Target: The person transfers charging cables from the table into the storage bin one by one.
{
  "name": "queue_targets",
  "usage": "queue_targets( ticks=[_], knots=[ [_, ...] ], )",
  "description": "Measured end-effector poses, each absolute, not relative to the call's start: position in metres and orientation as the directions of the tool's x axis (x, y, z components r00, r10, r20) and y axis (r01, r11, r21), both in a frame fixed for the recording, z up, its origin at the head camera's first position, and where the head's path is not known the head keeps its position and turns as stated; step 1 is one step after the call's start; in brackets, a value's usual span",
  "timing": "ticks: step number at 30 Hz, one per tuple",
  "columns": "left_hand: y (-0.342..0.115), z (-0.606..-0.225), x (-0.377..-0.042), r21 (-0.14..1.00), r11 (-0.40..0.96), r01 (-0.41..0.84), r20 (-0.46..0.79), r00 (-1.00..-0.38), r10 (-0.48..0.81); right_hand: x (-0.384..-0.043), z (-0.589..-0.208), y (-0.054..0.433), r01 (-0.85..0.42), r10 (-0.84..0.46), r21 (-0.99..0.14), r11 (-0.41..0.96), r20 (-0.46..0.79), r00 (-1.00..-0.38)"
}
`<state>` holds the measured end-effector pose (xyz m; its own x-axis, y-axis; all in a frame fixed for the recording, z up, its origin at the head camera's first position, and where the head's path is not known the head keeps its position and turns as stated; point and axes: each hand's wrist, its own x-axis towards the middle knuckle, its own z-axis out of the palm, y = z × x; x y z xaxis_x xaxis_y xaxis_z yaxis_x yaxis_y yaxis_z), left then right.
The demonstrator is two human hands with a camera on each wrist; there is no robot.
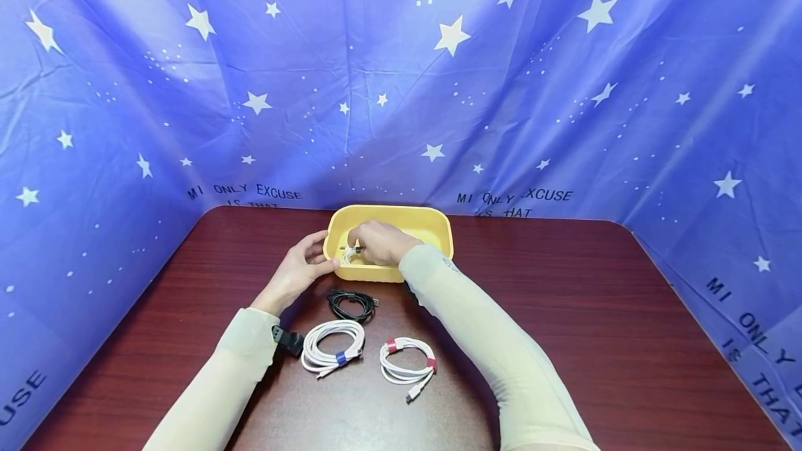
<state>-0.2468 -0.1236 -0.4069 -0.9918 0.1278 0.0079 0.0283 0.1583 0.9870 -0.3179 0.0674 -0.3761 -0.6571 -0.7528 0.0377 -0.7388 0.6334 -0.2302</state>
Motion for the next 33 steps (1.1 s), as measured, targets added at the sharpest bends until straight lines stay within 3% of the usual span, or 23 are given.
queue_targets(
  ticks=[28,33],
  knots=[
    [-0.123,-0.406,-0.245,0.991,0.128,0.044,0.025,-0.988,0.151,-0.324,-0.389,0.065,-0.74,-0.771,-0.263,0.619,-0.026,-0.636],
    [-0.122,-0.386,-0.232,0.989,0.143,0.028,0.004,-0.986,0.167,-0.323,-0.388,0.063,-0.738,-0.766,-0.25,0.627,-0.022,-0.643]
  ],
)
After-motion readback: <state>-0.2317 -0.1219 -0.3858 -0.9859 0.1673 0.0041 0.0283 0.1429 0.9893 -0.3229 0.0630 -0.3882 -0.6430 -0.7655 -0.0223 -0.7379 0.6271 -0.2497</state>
